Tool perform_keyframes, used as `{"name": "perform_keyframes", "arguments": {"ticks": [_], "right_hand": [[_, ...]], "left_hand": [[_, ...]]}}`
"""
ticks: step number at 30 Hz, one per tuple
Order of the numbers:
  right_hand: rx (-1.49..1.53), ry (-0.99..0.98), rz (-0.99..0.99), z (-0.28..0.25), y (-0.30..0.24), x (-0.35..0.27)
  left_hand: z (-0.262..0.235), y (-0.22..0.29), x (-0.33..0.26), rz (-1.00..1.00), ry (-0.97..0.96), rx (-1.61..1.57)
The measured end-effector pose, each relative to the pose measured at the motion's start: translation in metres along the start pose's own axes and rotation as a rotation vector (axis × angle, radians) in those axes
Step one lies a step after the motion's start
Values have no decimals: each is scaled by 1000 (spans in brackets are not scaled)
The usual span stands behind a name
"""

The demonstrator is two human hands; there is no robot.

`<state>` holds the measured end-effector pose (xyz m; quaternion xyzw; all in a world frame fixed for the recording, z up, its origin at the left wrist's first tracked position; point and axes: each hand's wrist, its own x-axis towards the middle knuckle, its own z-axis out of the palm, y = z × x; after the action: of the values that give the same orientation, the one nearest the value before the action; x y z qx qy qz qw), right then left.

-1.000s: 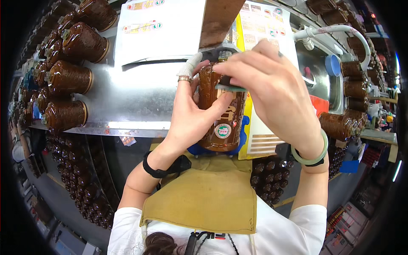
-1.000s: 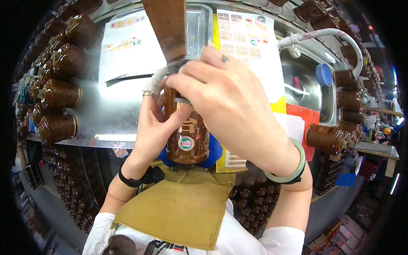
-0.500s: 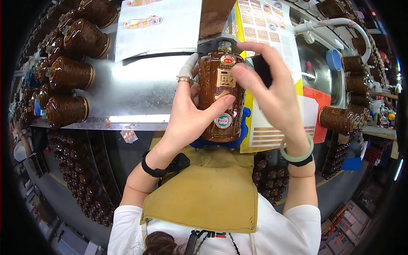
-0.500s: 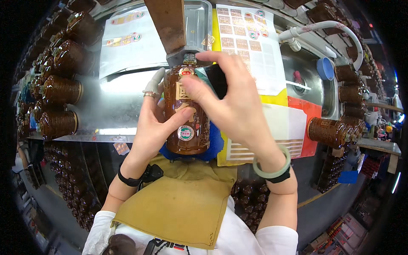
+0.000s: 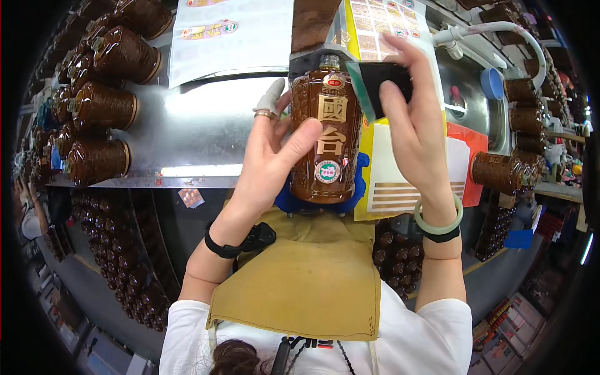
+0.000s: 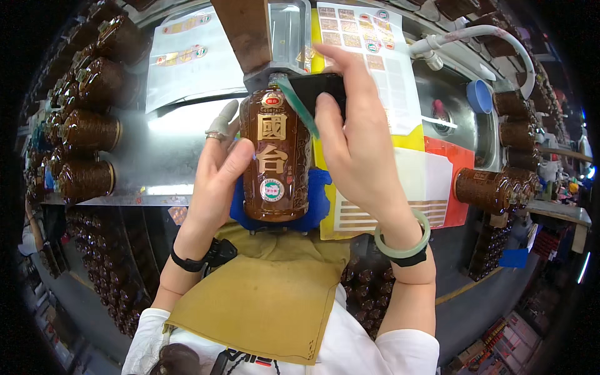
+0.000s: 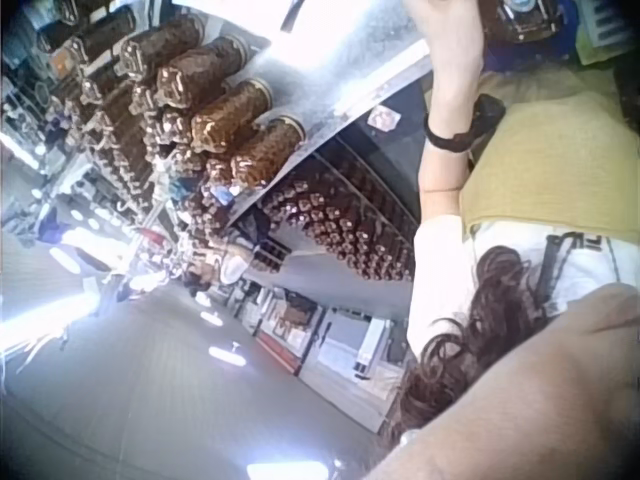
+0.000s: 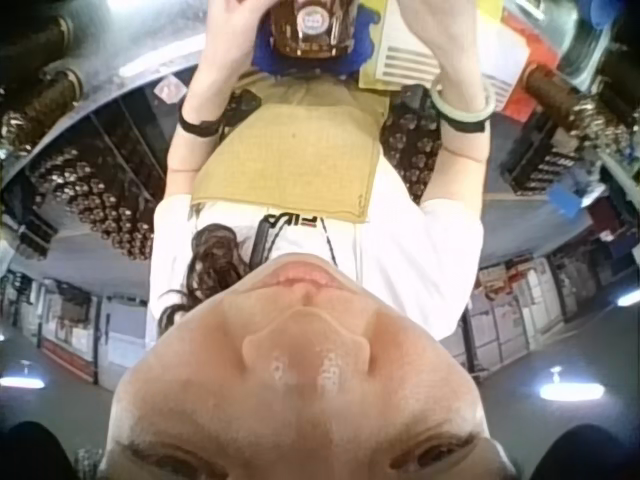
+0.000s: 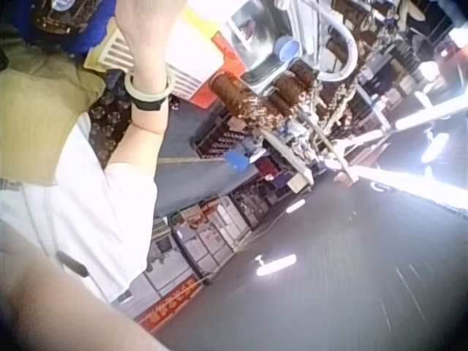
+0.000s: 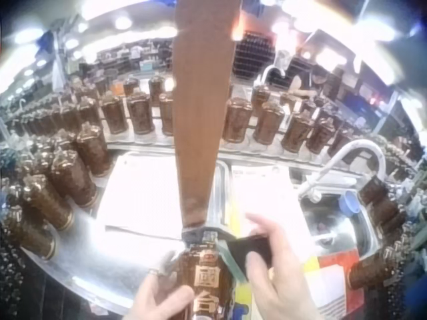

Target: Applying and smoothing decorative labels onto ceramic bottles in a production line setting.

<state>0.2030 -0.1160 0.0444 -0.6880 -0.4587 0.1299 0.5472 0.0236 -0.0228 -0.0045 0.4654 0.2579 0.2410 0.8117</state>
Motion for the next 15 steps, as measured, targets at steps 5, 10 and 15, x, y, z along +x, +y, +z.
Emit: {"name": "perform_keyframes", "arguments": {"ticks": [5, 10, 15], "right_hand": [[-536, -175, -739, -12, -13, -1], [-418, -547, -743, -6, -42, -39], [-528, -206, -825, -7, -29, 0]], "left_hand": [[-3, 7, 0, -19, 48, -29], [0, 13, 0, -27, 97, 15], [4, 15, -5, -43, 87, -48]]}}
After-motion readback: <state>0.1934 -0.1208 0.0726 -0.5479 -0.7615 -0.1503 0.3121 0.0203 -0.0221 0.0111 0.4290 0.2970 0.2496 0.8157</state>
